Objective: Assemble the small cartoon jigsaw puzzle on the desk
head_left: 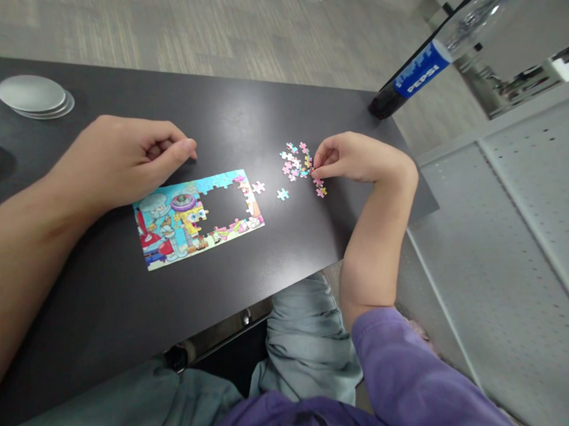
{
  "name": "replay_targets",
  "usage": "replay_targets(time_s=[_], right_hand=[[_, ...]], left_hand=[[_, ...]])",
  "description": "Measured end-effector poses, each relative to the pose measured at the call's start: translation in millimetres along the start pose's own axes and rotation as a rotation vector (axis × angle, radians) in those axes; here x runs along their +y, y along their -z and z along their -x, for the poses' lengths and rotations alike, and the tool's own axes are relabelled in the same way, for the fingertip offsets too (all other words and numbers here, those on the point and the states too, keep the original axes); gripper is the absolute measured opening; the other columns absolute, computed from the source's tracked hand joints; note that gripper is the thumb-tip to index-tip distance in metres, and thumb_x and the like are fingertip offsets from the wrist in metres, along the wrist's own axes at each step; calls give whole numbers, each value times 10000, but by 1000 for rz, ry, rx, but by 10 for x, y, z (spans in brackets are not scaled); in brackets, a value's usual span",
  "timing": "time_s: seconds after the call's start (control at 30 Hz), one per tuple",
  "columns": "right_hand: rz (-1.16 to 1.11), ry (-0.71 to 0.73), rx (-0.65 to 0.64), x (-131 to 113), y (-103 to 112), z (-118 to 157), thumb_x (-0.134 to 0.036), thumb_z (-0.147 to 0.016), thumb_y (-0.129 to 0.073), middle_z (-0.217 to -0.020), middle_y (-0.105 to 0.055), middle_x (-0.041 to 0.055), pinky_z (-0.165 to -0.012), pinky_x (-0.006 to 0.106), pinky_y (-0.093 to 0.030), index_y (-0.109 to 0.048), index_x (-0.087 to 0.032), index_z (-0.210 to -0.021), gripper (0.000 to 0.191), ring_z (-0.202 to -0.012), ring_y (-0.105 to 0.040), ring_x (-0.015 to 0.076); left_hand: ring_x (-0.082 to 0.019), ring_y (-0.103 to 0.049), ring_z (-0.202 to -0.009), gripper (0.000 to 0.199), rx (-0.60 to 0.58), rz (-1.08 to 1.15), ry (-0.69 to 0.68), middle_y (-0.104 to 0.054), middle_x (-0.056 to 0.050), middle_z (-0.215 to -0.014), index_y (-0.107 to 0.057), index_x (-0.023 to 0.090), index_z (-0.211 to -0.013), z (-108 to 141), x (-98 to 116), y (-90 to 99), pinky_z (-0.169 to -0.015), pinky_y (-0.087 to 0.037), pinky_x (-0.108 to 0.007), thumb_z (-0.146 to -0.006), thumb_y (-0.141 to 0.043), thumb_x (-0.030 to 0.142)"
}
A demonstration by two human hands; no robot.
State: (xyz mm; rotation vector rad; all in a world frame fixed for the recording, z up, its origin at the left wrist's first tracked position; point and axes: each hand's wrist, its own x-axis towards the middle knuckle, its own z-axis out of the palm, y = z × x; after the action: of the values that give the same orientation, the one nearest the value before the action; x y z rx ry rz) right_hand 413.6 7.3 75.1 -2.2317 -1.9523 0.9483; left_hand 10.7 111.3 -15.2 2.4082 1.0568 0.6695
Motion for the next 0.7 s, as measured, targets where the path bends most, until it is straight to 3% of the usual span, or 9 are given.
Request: replay_targets(time_s=[0.17,0.33,0.4,0.57,0.7], right_hand=[[-141,64,-41,65,-19,-42,-260,-890,-1075,-967,-911,23,-882,442,-628,-819,-318,-971,276,-942,-834,294],[-162,122,-142,169,4,-93,-524,-944,-1092,-909,-876,44,-831,450,-569,-854,-313,-966,319,-865,-749,291],[-205,141,-142,138,4,-74,-557,-945,-1109,-898,-855,51,-845,447,-560,-851,-308,-941,359,-867,-732,278],[-449,310,74,-229,-146,14,-400,-852,-1197,-1031,-876,79,-980,498,-598,-838,-332,-939,376,-1000,-772,304],[-356,522,112,-621,-419,7,-576,-1001,-1126,-1090,-906,65,-969,499,-606,-940,-375,-989,274,-1003,-767,315]], left_hand=[[-209,-648,-699,465,-4,-7,-26,-793,30,-754,-873,332,-988,3,-1,-8,-720,-406,-418,-1134,-609,686],[-247,-656,-733,460,-38,7,-42,-825,-11,-799,-878,352,-1030,-19,10,-10,-735,-420,-464,-1166,-609,700],[-243,-652,-731,431,-36,5,-43,-819,-22,-812,-854,344,-1013,-30,8,-18,-745,-422,-467,-1157,-619,676],[-250,-636,-732,408,-4,15,-68,-782,-20,-781,-854,336,-1001,-52,-5,-60,-743,-393,-458,-1142,-658,664],[-278,-690,-806,478,-22,-39,-32,-856,-51,-905,-936,317,-1129,-66,5,-79,-774,-410,-477,-1173,-627,679]])
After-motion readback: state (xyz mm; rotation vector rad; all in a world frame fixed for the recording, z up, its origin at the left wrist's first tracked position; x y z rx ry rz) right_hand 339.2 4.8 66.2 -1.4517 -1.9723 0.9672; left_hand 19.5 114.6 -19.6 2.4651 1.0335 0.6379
